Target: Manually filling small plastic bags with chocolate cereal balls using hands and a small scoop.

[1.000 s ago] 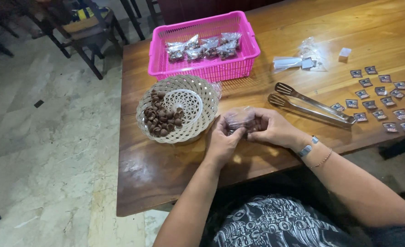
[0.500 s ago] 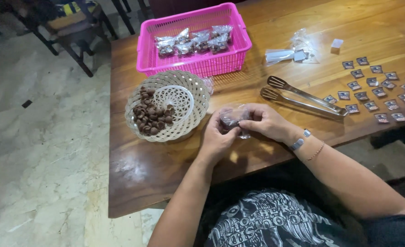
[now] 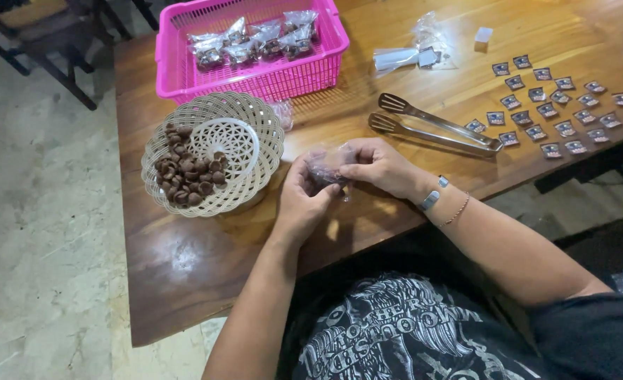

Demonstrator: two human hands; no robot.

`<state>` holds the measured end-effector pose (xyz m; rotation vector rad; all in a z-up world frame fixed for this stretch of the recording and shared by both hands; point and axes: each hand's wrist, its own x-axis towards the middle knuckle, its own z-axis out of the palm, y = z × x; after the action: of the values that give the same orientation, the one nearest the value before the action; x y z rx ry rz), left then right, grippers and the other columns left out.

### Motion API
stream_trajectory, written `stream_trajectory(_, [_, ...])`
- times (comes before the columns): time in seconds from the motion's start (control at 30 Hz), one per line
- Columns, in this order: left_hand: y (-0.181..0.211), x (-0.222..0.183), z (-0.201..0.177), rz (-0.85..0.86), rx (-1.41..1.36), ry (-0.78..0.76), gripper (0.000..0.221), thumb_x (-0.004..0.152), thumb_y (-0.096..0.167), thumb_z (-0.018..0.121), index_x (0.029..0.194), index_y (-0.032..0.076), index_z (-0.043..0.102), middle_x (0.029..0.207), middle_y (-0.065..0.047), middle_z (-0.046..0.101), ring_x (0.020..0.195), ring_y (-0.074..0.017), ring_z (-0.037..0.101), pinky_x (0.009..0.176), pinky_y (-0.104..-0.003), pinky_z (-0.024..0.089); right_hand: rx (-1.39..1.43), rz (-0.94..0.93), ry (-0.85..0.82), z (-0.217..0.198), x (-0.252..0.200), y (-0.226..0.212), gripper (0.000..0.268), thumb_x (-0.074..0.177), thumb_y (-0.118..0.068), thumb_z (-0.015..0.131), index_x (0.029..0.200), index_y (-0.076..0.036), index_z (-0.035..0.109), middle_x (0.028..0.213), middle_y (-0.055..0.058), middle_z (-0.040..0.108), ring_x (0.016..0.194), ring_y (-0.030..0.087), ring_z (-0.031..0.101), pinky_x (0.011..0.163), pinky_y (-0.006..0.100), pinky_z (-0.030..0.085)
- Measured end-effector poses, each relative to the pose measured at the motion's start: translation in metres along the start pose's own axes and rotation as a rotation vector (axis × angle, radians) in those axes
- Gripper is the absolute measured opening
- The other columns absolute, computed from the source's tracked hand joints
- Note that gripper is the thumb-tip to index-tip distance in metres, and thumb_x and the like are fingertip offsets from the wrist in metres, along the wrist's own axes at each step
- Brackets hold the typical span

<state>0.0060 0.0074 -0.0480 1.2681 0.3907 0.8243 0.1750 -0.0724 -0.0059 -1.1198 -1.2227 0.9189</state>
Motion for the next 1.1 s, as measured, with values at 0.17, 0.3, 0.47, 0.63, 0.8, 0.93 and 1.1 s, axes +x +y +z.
stream_trajectory(0.17, [0.0, -0.001, 0.0, 0.001, 0.025, -0.02, 0.057, 0.085, -0.01, 0.072, 0.138, 0.003, 0.055, 0.112, -0.016, 0.069, 0.096, -0.0227, 0.072, 0.073, -0.035, 0.068, -0.017, 0.01, 0.001, -0.005, 0.001, 0.012, 0.01, 0.086, -0.008, 0.081, 0.087, -0.004, 0.071, 0.069, 0.002, 0.066, 0.065, 0.006, 0.063, 0.058, 0.022, 0.053])
stream_trajectory(0.3, [0.012, -0.006, 0.007, 0.017, 0.028, -0.026, 0.063, 0.08, -0.014, 0.075, 0.138, 0.003, 0.056, 0.112, -0.017, 0.07, 0.097, -0.0225, 0.072, 0.075, -0.035, 0.068, -0.007, 0.017, -0.007, -0.002, 0.003, 0.007, 0.008, 0.091, -0.009, 0.077, 0.087, -0.005, 0.071, 0.069, 0.004, 0.068, 0.065, 0.007, 0.065, 0.059, 0.022, 0.053])
stream_trajectory(0.47, [0.009, -0.003, 0.005, 0.031, 0.011, -0.003, 0.055, 0.081, -0.01, 0.078, 0.13, 0.005, 0.06, 0.111, -0.014, 0.073, 0.095, -0.0193, 0.072, 0.074, -0.032, 0.067, 0.029, 0.028, -0.012, -0.003, 0.0, 0.006, 0.012, 0.091, -0.012, 0.079, 0.09, -0.004, 0.07, 0.071, 0.005, 0.07, 0.066, 0.009, 0.067, 0.061, 0.022, 0.053])
stream_trajectory(0.63, [-0.005, 0.002, -0.002, -0.082, 0.052, 0.123, 0.047, 0.09, 0.006, 0.078, 0.133, 0.011, 0.06, 0.115, -0.014, 0.073, 0.095, -0.0182, 0.071, 0.078, -0.032, 0.066, 0.024, 0.013, -0.118, 0.011, 0.0, -0.019, 0.026, 0.079, 0.0, 0.085, 0.099, -0.001, 0.068, 0.078, 0.006, 0.069, 0.067, 0.01, 0.066, 0.061, 0.023, 0.057])
stream_trajectory(0.8, [0.001, -0.001, 0.002, -0.087, 0.011, 0.079, 0.049, 0.09, -0.002, 0.074, 0.134, 0.009, 0.057, 0.111, -0.014, 0.074, 0.087, -0.0189, 0.074, 0.074, -0.031, 0.067, 0.048, 0.027, -0.108, 0.015, -0.002, -0.026, 0.028, 0.078, 0.005, 0.082, 0.101, 0.0, 0.067, 0.08, 0.006, 0.067, 0.069, 0.01, 0.067, 0.062, 0.024, 0.059])
stream_trajectory(0.93, [0.001, 0.001, 0.003, -0.033, 0.036, 0.002, 0.055, 0.085, -0.01, 0.073, 0.135, 0.006, 0.055, 0.114, -0.015, 0.073, 0.092, -0.0205, 0.074, 0.073, -0.035, 0.067, -0.011, 0.005, -0.104, 0.006, 0.0, -0.011, 0.033, 0.08, 0.006, 0.075, 0.109, -0.004, 0.066, 0.082, 0.002, 0.064, 0.075, 0.009, 0.065, 0.066, 0.024, 0.058])
stream_trajectory(1.1, [-0.022, 0.008, -0.003, 0.018, 0.067, -0.041, 0.06, 0.083, -0.008, 0.074, 0.137, 0.006, 0.056, 0.117, -0.013, 0.072, 0.095, -0.0193, 0.073, 0.073, -0.032, 0.067, -0.11, -0.006, -0.127, 0.009, -0.002, -0.026, 0.04, 0.076, 0.006, 0.07, 0.114, -0.005, 0.067, 0.082, 0.005, 0.064, 0.074, 0.012, 0.063, 0.064, 0.029, 0.058])
